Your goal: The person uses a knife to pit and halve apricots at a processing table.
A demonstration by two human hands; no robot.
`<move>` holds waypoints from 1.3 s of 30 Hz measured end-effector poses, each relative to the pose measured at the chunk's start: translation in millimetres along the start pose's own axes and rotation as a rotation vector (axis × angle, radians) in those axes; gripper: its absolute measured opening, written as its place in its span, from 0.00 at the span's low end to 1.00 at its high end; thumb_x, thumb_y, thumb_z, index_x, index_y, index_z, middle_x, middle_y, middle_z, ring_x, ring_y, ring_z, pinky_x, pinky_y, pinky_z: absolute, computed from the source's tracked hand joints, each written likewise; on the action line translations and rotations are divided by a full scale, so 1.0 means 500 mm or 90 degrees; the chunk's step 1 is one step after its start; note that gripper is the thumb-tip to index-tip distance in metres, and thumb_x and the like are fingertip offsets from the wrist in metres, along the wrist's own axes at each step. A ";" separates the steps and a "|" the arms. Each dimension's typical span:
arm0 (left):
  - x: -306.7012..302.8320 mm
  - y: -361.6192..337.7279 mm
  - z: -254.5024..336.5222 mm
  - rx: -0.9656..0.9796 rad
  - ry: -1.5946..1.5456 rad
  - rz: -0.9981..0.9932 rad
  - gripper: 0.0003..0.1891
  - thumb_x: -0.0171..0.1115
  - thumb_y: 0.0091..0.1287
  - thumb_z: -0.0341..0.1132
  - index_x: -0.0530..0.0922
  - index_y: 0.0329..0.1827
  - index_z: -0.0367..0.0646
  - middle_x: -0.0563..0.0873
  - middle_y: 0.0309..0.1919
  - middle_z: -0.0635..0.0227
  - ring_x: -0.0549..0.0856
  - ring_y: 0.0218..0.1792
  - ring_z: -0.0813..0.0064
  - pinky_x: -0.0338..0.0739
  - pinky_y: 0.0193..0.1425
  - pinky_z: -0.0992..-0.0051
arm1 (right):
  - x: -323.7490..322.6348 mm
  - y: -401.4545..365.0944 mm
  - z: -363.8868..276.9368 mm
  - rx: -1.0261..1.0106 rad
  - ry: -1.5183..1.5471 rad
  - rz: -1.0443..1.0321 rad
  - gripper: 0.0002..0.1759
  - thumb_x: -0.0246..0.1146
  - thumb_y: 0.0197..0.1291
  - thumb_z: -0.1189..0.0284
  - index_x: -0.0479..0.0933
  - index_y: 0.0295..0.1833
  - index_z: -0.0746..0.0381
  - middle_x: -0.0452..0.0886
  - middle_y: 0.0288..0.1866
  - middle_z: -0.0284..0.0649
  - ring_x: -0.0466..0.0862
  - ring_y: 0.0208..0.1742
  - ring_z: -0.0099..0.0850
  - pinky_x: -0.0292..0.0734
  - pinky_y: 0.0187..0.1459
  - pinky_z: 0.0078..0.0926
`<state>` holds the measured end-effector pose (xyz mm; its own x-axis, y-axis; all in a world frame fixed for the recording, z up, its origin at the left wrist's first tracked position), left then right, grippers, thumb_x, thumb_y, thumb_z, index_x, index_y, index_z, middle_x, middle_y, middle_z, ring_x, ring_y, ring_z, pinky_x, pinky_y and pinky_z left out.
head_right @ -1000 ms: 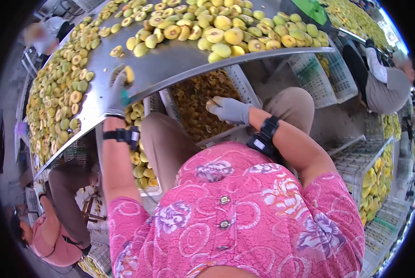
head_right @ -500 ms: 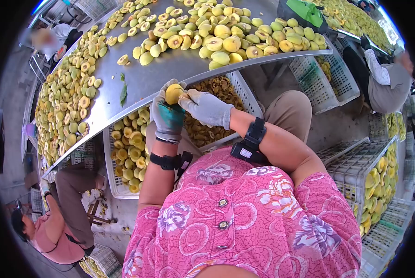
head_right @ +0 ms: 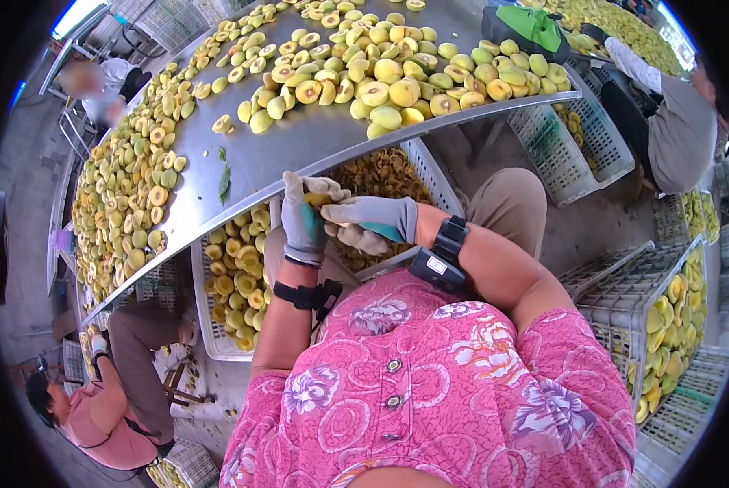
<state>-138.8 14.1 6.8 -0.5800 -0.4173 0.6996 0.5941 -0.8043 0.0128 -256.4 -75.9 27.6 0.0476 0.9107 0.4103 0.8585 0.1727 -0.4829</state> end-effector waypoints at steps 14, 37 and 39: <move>-0.184 -0.027 0.185 0.041 0.415 0.093 0.25 0.50 0.76 0.50 0.82 0.38 0.35 0.86 0.33 0.62 0.82 0.33 0.70 0.77 0.51 0.69 | -0.033 -0.023 0.053 0.078 0.292 -0.272 0.21 0.47 0.74 0.49 0.69 0.45 0.57 0.60 0.18 0.22 0.56 0.10 0.12 0.50 0.09 0.12; -0.180 0.474 0.122 0.031 1.141 0.086 0.27 0.64 0.57 0.35 0.71 0.61 0.47 0.76 0.56 0.53 0.81 0.53 0.57 0.78 0.55 0.61 | -0.073 0.026 0.039 -0.041 0.048 -0.021 0.19 0.51 0.70 0.49 0.70 0.39 0.54 0.66 0.19 0.23 0.62 0.11 0.15 0.58 0.13 0.16; -0.175 0.443 0.123 -0.062 0.633 0.122 0.19 0.59 0.63 0.32 0.73 0.59 0.45 0.80 0.50 0.66 0.83 0.47 0.63 0.83 0.47 0.56 | -0.073 0.028 0.042 -0.042 0.022 -0.014 0.18 0.51 0.70 0.50 0.70 0.40 0.54 0.66 0.19 0.24 0.64 0.12 0.17 0.59 0.13 0.18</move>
Point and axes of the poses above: each hand's wrist, its own y-axis towards the middle knuckle, its own x-axis out of the palm, z = x × y, the point moved 1 cm from there along y, towards the middle knuckle
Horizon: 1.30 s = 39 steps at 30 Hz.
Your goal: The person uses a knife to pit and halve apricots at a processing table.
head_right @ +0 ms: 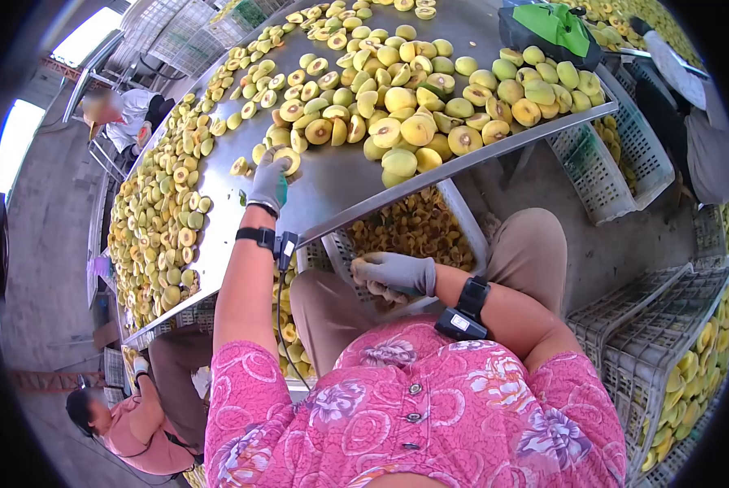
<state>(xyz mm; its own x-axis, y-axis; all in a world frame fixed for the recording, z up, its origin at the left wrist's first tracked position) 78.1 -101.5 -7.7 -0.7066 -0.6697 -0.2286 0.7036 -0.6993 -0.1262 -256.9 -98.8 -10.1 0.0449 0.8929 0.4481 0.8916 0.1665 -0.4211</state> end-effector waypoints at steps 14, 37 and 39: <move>0.094 -0.322 0.009 -0.016 -0.720 -0.095 0.18 0.52 0.75 0.45 0.74 0.56 0.41 0.80 0.48 0.64 0.81 0.48 0.63 0.80 0.52 0.55 | 0.054 -0.019 -0.083 -0.202 -0.197 0.256 0.17 0.51 0.72 0.56 0.69 0.49 0.60 0.71 0.24 0.32 0.70 0.14 0.22 0.65 0.13 0.23; 0.157 -0.429 0.013 0.021 -0.703 -0.098 0.20 0.52 0.74 0.43 0.71 0.62 0.38 0.80 0.54 0.58 0.79 0.56 0.64 0.76 0.61 0.66 | 0.036 -0.035 -0.061 -0.384 -0.622 0.424 0.15 0.56 0.70 0.62 0.70 0.44 0.66 0.79 0.35 0.57 0.80 0.38 0.56 0.72 0.38 0.45; 0.158 -0.424 0.004 0.010 -0.680 -0.108 0.23 0.53 0.75 0.48 0.71 0.60 0.37 0.80 0.52 0.59 0.81 0.53 0.67 0.78 0.58 0.69 | 0.034 -0.034 -0.062 -0.380 -0.635 0.421 0.16 0.56 0.70 0.62 0.70 0.44 0.66 0.79 0.35 0.58 0.80 0.38 0.56 0.72 0.38 0.46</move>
Point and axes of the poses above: each hand's wrist, its own y-axis towards the middle knuckle, its own x-axis out of the palm, z = x × y, the point moved 1 cm from there along y, towards the middle knuckle
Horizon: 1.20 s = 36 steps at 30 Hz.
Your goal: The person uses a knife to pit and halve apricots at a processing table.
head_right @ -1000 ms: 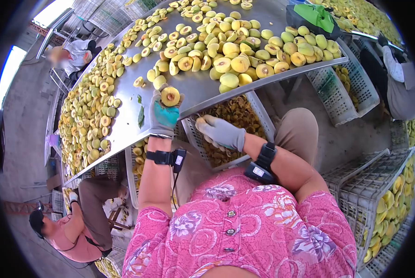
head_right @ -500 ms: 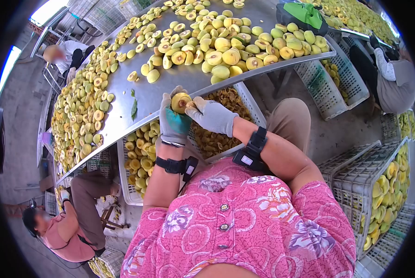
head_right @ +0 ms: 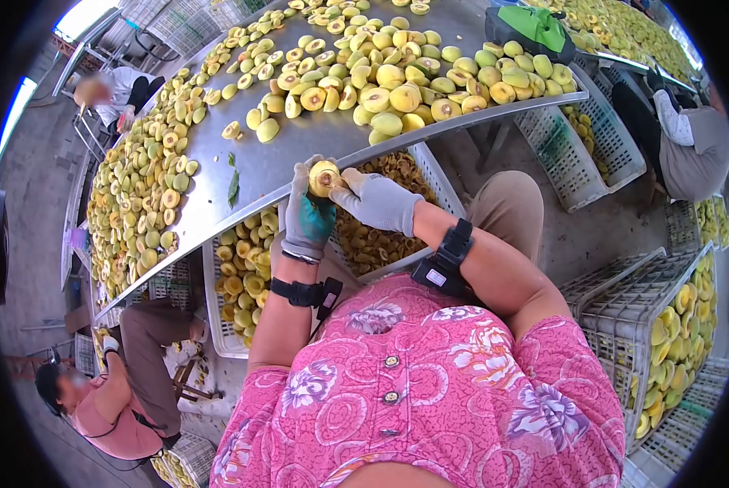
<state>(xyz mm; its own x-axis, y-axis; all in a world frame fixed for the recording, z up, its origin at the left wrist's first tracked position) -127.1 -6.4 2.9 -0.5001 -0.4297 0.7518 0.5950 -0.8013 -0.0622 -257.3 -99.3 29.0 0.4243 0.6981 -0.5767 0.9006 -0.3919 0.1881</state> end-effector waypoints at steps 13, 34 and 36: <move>-0.025 -0.013 -0.002 -0.061 0.128 0.013 0.30 0.47 0.74 0.59 0.77 0.49 0.34 0.84 0.39 0.59 0.84 0.41 0.67 0.82 0.49 0.71 | 0.003 -0.016 -0.003 -0.014 -0.124 -0.127 0.19 0.54 0.70 0.58 0.68 0.47 0.65 0.80 0.32 0.59 0.81 0.37 0.58 0.72 0.37 0.50; 0.028 -0.041 0.013 -0.040 0.212 0.020 0.32 0.47 0.72 0.62 0.77 0.29 0.38 0.83 0.26 0.60 0.83 0.27 0.67 0.81 0.37 0.69 | 0.042 -0.050 -0.016 0.341 0.557 -0.327 0.18 0.52 0.71 0.51 0.69 0.44 0.55 0.67 0.21 0.29 0.66 0.12 0.20 0.61 0.11 0.22; 0.025 -0.038 0.019 -0.031 0.279 -0.010 0.33 0.47 0.73 0.61 0.78 0.27 0.37 0.83 0.25 0.59 0.83 0.26 0.67 0.81 0.35 0.70 | 0.040 -0.058 -0.020 0.357 0.563 -0.346 0.20 0.53 0.69 0.48 0.68 0.42 0.55 0.67 0.21 0.27 0.64 0.11 0.18 0.57 0.10 0.18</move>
Point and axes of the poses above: each hand's wrist, its own y-axis towards the middle knuckle, its own x-axis out of the palm, z = x × y, the point moved 1 cm from there along y, towards the middle knuckle
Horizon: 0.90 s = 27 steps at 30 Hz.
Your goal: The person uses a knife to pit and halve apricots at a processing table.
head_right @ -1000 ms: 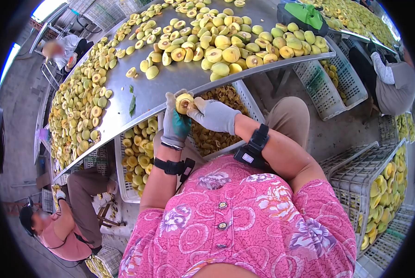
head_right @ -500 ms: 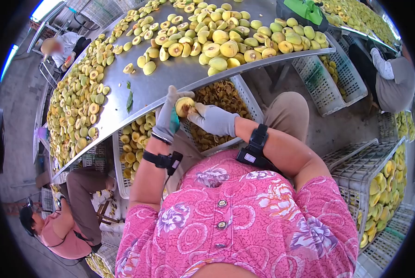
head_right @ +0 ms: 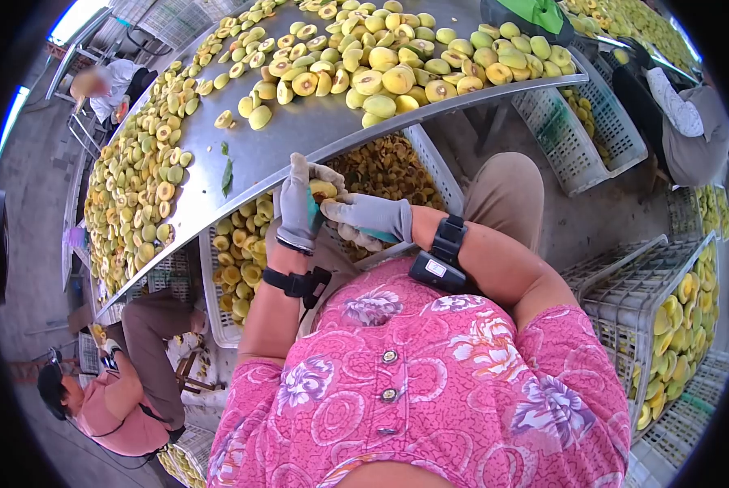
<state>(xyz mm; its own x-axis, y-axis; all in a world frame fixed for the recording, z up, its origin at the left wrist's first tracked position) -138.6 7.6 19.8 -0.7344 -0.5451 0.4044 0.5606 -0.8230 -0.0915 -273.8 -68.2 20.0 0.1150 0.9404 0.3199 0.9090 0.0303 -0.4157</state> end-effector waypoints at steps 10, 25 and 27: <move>-0.011 -0.018 -0.008 0.031 -0.018 -0.114 0.32 0.47 0.75 0.57 0.80 0.26 0.36 0.85 0.25 0.57 0.84 0.27 0.69 0.80 0.34 0.70 | -0.010 -0.004 0.016 0.073 0.310 -0.274 0.21 0.53 0.70 0.48 0.69 0.43 0.56 0.57 0.18 0.19 0.55 0.10 0.12 0.48 0.11 0.14; -0.008 -0.022 -0.019 0.022 -0.061 -0.131 0.31 0.47 0.72 0.61 0.77 0.29 0.39 0.83 0.28 0.60 0.84 0.29 0.64 0.82 0.36 0.65 | -0.009 0.013 0.036 0.100 0.401 -0.325 0.21 0.50 0.73 0.50 0.69 0.44 0.58 0.57 0.18 0.21 0.55 0.10 0.11 0.47 0.10 0.13; 0.001 -0.023 -0.017 -0.004 -0.152 -0.045 0.30 0.48 0.72 0.62 0.76 0.30 0.40 0.82 0.28 0.60 0.83 0.30 0.63 0.82 0.36 0.64 | -0.014 0.025 0.039 0.071 0.475 -0.416 0.21 0.48 0.74 0.51 0.69 0.45 0.59 0.57 0.18 0.21 0.54 0.10 0.10 0.47 0.09 0.13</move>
<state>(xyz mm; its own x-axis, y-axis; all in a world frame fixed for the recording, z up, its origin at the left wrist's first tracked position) -148.8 15.5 13.4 -0.6605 -0.4331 0.6133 0.5073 -0.8596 -0.0607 -271.2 -67.9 -4.2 -0.1367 0.2752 0.9516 0.8453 0.5333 -0.0328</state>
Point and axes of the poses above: each hand's wrist, its own y-axis towards the middle knuckle, its own x-axis out of the palm, z = x × y, the point moved 1 cm from there along y, towards the middle knuckle
